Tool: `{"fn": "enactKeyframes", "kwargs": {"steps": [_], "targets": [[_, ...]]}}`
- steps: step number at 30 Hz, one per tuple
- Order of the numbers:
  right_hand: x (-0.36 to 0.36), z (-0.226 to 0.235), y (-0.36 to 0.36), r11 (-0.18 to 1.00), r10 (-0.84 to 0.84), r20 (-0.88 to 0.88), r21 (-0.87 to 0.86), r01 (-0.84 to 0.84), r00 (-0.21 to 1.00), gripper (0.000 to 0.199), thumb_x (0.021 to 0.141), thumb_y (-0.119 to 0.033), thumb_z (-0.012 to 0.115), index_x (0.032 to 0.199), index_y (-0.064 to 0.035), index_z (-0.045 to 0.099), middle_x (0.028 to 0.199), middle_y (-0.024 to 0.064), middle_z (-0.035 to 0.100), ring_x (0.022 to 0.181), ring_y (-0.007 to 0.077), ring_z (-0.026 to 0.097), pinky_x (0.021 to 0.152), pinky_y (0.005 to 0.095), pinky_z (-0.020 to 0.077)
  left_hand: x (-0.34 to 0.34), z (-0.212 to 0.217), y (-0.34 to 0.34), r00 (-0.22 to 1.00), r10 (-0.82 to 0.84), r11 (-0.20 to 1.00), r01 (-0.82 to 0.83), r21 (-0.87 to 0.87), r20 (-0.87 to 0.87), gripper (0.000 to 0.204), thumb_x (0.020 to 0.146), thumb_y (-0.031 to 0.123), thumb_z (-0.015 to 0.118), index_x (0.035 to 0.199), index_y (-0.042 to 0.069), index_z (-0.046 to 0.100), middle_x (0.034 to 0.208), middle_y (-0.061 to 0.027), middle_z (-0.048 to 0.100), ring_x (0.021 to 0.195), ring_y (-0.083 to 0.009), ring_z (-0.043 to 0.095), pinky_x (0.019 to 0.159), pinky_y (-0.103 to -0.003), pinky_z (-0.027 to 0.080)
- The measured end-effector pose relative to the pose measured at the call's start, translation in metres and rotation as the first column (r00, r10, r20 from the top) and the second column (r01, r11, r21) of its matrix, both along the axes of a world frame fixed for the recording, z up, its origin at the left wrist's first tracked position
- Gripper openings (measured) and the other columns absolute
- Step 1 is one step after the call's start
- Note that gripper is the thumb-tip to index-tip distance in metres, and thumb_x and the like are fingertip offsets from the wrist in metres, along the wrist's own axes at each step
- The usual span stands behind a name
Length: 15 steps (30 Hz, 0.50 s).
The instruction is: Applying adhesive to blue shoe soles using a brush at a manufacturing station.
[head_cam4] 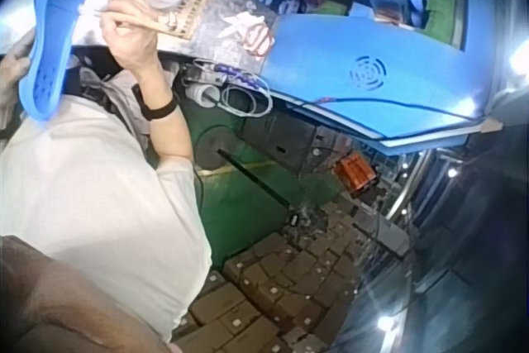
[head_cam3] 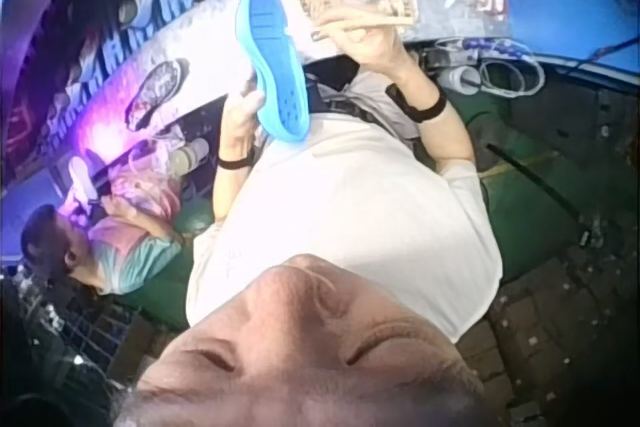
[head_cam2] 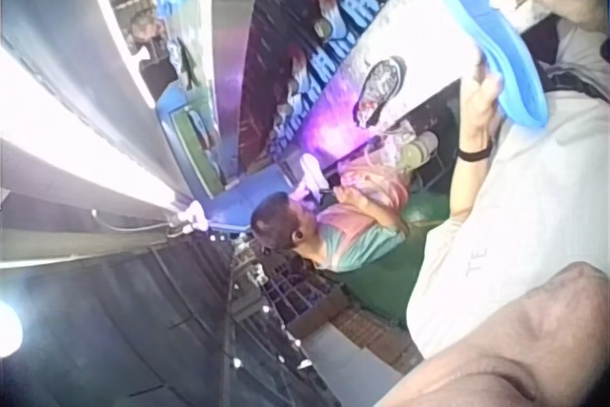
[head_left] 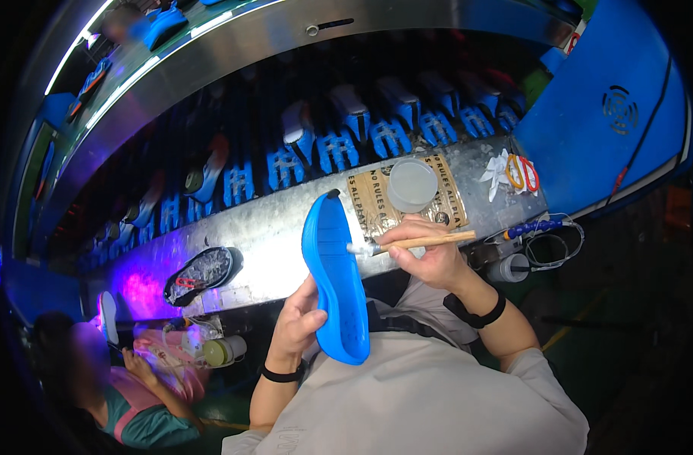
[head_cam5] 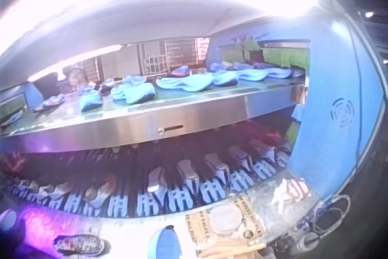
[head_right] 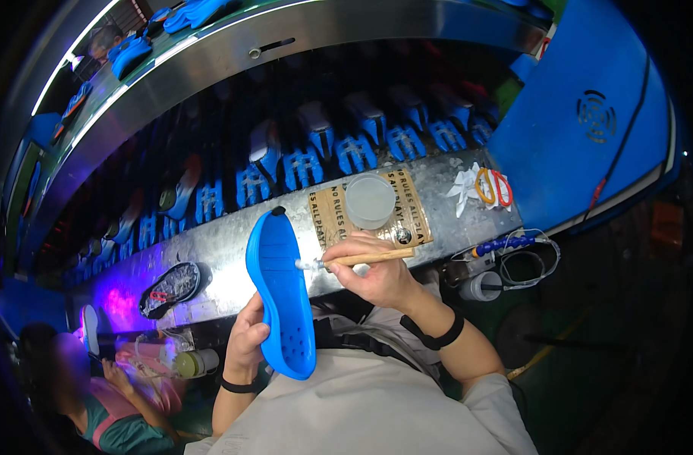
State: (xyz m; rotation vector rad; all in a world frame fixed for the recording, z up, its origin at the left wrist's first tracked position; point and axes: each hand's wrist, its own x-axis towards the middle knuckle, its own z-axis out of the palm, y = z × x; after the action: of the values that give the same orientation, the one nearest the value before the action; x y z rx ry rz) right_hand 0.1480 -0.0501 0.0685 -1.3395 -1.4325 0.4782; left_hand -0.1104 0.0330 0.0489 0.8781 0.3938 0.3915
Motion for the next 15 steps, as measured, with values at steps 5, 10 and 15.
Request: {"fn": "enactKeyframes", "kwargs": {"steps": [5, 10, 15], "targets": [[-0.006, 0.004, -0.006, 0.995, 0.102, -0.021, -0.004, -0.102, 0.995, 0.01, 0.081, -0.007, 0.068, 0.09, -0.003, 0.07, 0.082, 0.0075, 0.069, 0.075, 0.0228, 0.063, 0.076, 0.0348, 0.0478, -0.001, 0.002, 0.004, 0.999, 0.046, 0.999, -0.046, 0.004, -0.01, 0.095, 0.082, 0.035, 0.074, 0.153, -0.006, 0.027, 0.14, -0.0186, 0.052, 0.125, -0.0278, 0.057, 0.106, -0.04, 0.046], [-0.011, 0.013, -0.014, 0.984, 0.174, -0.004, -0.023, -0.174, 0.985, 0.009, 0.079, -0.006, 0.068, 0.088, -0.004, 0.069, 0.078, 0.0059, 0.067, 0.073, 0.0224, 0.061, 0.075, 0.0361, 0.0469, -0.007, 0.001, 0.002, 0.998, 0.057, 0.998, -0.057, 0.014, -0.009, 0.096, 0.081, 0.035, 0.075, 0.153, -0.006, 0.026, 0.14, -0.0194, 0.051, 0.125, -0.0284, 0.057, 0.106, -0.04, 0.046], [-0.016, 0.019, -0.02, 0.981, 0.195, 0.01, -0.027, -0.195, 0.981, 0.01, 0.077, -0.005, 0.068, 0.086, -0.0048, 0.069, 0.074, 0.0047, 0.065, 0.069, 0.0212, 0.058, 0.072, 0.0358, 0.044, -0.008, 0.0, 0.004, 0.998, 0.062, 0.997, -0.062, 0.051, -0.001, 0.095, 0.083, 0.035, 0.072, 0.154, -0.006, 0.024, 0.141, -0.0193, 0.051, 0.126, -0.0284, 0.056, 0.106, -0.04, 0.046]]}}
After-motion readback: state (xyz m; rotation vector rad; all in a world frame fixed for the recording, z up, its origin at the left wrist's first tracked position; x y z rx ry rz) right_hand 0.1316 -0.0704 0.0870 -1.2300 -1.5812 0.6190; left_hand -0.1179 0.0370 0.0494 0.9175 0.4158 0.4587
